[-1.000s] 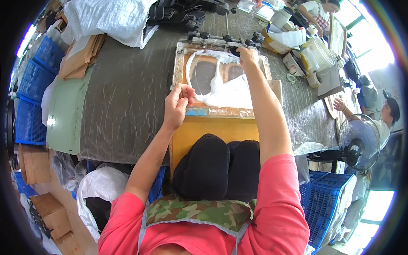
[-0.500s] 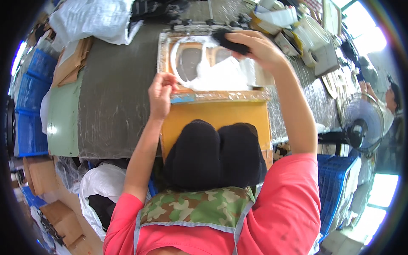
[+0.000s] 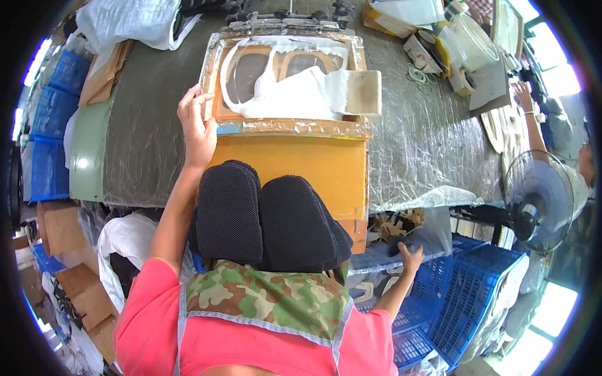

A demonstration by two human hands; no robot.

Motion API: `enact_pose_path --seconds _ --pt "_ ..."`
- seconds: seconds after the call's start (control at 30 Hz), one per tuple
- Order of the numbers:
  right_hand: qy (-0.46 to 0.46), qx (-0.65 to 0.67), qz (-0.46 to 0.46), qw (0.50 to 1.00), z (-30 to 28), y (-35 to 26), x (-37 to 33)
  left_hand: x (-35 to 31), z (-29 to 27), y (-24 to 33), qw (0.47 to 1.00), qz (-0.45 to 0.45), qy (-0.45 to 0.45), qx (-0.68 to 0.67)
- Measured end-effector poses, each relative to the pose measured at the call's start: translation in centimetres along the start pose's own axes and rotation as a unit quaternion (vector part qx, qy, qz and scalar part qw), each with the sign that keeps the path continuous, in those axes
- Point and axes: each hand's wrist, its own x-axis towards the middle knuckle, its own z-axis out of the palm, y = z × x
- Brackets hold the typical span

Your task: Screen printing white patterns or logos onto black shoe sole inserts using a manual silk-screening frame and squeegee.

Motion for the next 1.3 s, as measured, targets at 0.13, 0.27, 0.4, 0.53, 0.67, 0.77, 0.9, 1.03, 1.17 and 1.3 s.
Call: enact_pose_path --seconds 0.13,0.27,0.4,0.53,0.67,0.77,0.9,1.03,1.17,1.3 --pt "0.12 0.267 -0.133 0.947 -3.1 -11.5 2.9 -0.7 -0.9 -0.4 1.0 -0.019 -0.005 0.012" --pt "0.002 0.375 -0.247 0.894 -9.8 -30.4 1.4 -1.1 -1.0 -1.5 0.999 -0.029 -0.03 0.0" --pt "-0.046 0.179 -0.338 0.923 -9.4 -41.8 2.6 -1.2 -1.1 -1.9 0.994 -0.058 -0.069 -0.068" --pt "-0.074 0.08 -0.367 0.924 -8.6 -48.6 1.4 -1.7 -2.0 -2.6 0.985 -0.07 -0.09 -0.129" --pt "0.006 0.051 -0.531 0.846 -7.6 -52.3 0.8 -1.8 -2.2 -3.0 0.974 -0.084 -0.103 -0.186" --pt "-0.091 -0.029 -0.524 0.846 -7.8 -57.0 -1.5 -2.2 -2.7 -3.4 0.97 -0.102 -0.102 -0.193" --pt "-0.011 -0.004 -0.584 0.812 -6.8 -61.0 -0.1 -1.9 -2.1 -3.0 0.964 -0.12 -0.095 -0.218" --pt "-0.024 0.02 -0.573 0.819 -4.8 -63.0 0.1 -1.7 -1.9 -2.7 0.962 -0.126 -0.08 -0.229" --pt "0.022 0.024 -0.647 0.762 -3.2 -59.8 -1.0 -1.8 -1.8 -2.9 0.962 -0.126 -0.081 -0.231" --pt "-0.091 0.014 -0.635 0.767 -6.3 -55.4 -6.1 -2.0 -2.4 -3.3 0.967 -0.122 -0.083 -0.209"
